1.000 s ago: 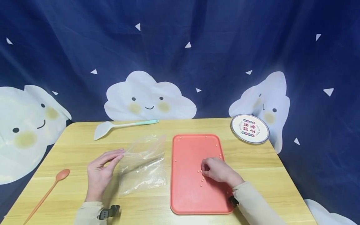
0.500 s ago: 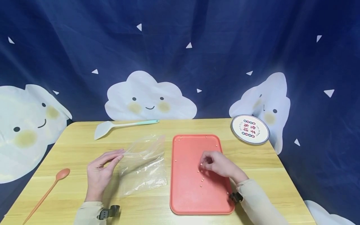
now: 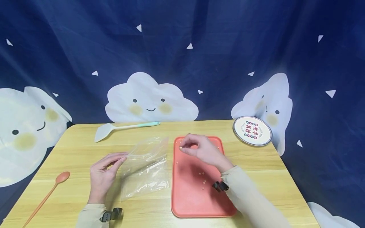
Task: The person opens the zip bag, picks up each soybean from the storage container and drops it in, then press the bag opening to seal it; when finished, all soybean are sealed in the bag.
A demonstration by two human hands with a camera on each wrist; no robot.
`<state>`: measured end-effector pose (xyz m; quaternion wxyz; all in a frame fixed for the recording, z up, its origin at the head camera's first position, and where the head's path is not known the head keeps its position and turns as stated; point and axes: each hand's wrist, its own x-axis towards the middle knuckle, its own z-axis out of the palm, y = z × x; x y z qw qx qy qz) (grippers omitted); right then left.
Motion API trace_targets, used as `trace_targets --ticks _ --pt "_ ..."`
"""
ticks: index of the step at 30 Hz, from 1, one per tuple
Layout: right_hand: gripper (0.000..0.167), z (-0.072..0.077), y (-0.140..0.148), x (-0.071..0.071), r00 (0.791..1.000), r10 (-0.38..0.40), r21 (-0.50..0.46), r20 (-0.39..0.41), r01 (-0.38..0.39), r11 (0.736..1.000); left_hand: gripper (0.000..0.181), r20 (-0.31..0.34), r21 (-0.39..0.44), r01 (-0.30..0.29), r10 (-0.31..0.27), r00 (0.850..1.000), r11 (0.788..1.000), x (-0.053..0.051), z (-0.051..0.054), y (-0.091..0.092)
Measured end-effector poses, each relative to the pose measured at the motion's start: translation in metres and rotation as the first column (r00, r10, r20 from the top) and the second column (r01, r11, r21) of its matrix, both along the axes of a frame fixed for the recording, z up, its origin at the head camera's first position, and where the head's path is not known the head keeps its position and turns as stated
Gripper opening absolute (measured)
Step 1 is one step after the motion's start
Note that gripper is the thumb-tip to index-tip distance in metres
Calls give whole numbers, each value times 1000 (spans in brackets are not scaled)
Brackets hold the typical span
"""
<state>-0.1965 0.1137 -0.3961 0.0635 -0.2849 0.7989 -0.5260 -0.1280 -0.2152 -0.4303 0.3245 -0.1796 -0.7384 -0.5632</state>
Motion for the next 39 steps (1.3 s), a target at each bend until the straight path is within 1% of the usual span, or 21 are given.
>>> trace_targets --ticks 4,7,13,17,20,24,27,33,36,39 --pt "7 9 -26 -9 998 63 -42 -3 -63 997 22 11 -16 -3 4 1000 1000 0 1 1" --pt "8 14 -44 -15 997 79 -53 -20 -80 995 23 13 -20 -1 1 1000 1000 0 1 2" --pt "6 18 -71 -27 993 90 -49 -71 -94 994 24 4 -24 7 -7 1000 1000 -2 0 1" --pt "7 19 -85 -31 991 109 -30 -73 -112 993 24 1 -24 10 -10 1000 1000 -2 -1 1" --pt "8 15 -92 -34 990 123 3 -66 -123 992 23 5 -26 6 -6 1000 1000 -2 -1 2" --pt "9 8 -98 -36 989 132 53 -66 -129 990 22 14 -26 -5 5 1000 1000 -1 -1 4" --pt "10 5 -100 -36 986 142 89 -87 -134 987 22 12 -26 -9 9 1000 1000 -1 -1 4" --pt "13 4 -100 -34 978 161 154 -131 -140 978 22 6 -27 -12 12 1000 1000 -1 -2 5" --pt "13 7 -95 -32 978 159 133 -137 -141 981 23 -3 -23 -17 17 1000 1000 -2 -3 6" --pt "13 8 -85 -30 979 154 74 -131 -145 987 23 -13 -21 -17 16 1000 1000 -3 -4 6"
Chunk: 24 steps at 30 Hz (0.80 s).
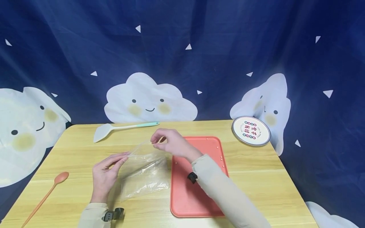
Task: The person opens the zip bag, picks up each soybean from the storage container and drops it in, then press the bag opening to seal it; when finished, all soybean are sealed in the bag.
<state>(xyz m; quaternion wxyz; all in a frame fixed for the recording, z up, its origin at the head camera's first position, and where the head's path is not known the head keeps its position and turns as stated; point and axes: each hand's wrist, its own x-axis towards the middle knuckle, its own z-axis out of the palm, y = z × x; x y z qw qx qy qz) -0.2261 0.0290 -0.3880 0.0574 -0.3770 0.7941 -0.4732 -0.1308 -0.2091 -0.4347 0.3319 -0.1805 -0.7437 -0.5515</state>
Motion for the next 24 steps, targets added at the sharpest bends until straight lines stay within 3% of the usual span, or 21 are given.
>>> trace_targets --ticks 6,14,18,24 --pt "13 4 31 9 998 -21 -64 64 25 998 22 14 7 0 0 1000 1000 0 -2 0" --pt "17 4 82 27 986 -111 89 121 101 991 22 18 8 -1 1 1000 1000 0 -1 0" --pt "18 -6 109 35 988 -115 169 104 96 981 22 15 12 0 0 1000 1000 0 -2 0" --pt "19 -34 141 41 988 -112 238 107 84 968 22 9 5 -9 9 1000 1000 1 -2 -1"
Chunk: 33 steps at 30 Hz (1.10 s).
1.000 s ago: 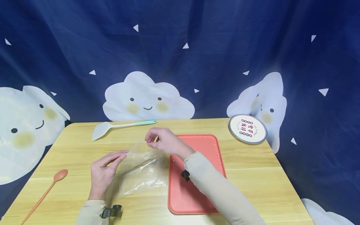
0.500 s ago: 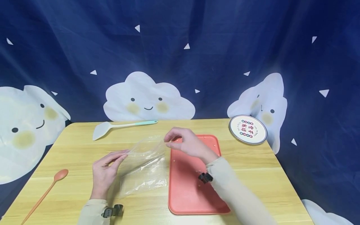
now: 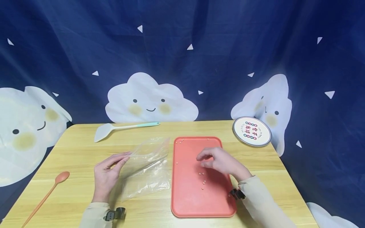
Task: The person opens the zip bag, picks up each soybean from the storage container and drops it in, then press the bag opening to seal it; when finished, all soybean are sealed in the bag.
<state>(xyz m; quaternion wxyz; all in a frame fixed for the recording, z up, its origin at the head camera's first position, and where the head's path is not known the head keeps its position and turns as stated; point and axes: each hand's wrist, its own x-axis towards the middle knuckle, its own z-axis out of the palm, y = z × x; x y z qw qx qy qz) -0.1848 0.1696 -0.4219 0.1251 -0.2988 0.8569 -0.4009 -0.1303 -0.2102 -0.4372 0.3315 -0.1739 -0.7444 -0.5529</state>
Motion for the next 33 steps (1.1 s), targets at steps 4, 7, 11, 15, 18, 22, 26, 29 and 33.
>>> trace_targets --ticks 4,7,11,15,18,22,26,29,33 --pt "19 -17 9 2 999 33 23 11 -33 999 22 1 -9 -17 17 1000 1000 1 0 -1" --pt "19 -28 10 2 998 66 46 17 -67 997 22 1 -14 -17 17 1000 1000 2 0 -1" --pt "18 -39 8 3 996 81 95 27 -83 992 22 4 -12 -3 3 1000 1000 2 -1 0" --pt "17 -47 6 3 997 78 127 27 -81 989 22 6 -6 3 -3 1000 1000 1 -1 1" --pt "16 -50 6 3 997 74 147 13 -75 986 22 9 -1 4 -4 1000 1000 1 -1 2" --pt "16 -52 5 2 997 79 171 -25 -73 983 21 18 -6 -11 11 1000 1000 2 0 2" --pt "17 -53 2 1 992 100 201 -74 -83 976 20 26 -9 -15 15 1000 1000 3 1 1" --pt "19 -55 0 0 989 106 231 -101 -81 970 21 23 -6 -12 12 1000 1000 3 1 2" --pt "22 -57 -2 -2 990 97 255 -106 -67 965 22 13 -8 -14 14 1000 1000 2 1 2"
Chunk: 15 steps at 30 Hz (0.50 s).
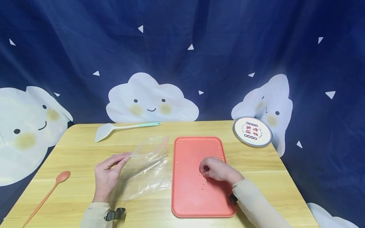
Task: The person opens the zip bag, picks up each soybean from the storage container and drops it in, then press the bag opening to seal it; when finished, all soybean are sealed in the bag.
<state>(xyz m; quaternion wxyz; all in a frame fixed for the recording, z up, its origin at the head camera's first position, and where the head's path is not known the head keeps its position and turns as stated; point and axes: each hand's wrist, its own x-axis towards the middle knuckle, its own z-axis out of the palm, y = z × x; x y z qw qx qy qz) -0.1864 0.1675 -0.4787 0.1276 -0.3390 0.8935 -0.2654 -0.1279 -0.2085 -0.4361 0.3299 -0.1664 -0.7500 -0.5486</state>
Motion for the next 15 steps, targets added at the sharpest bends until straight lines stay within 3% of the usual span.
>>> trace_targets --ticks 7,15 --pt "18 8 3 0 997 -61 19 52 60 998 21 4 -2 5 -5 1000 1000 1 1 1" --pt "10 26 7 -3 991 -116 -160 65 125 979 21 4 -21 5 -5 1000 1000 2 0 2"
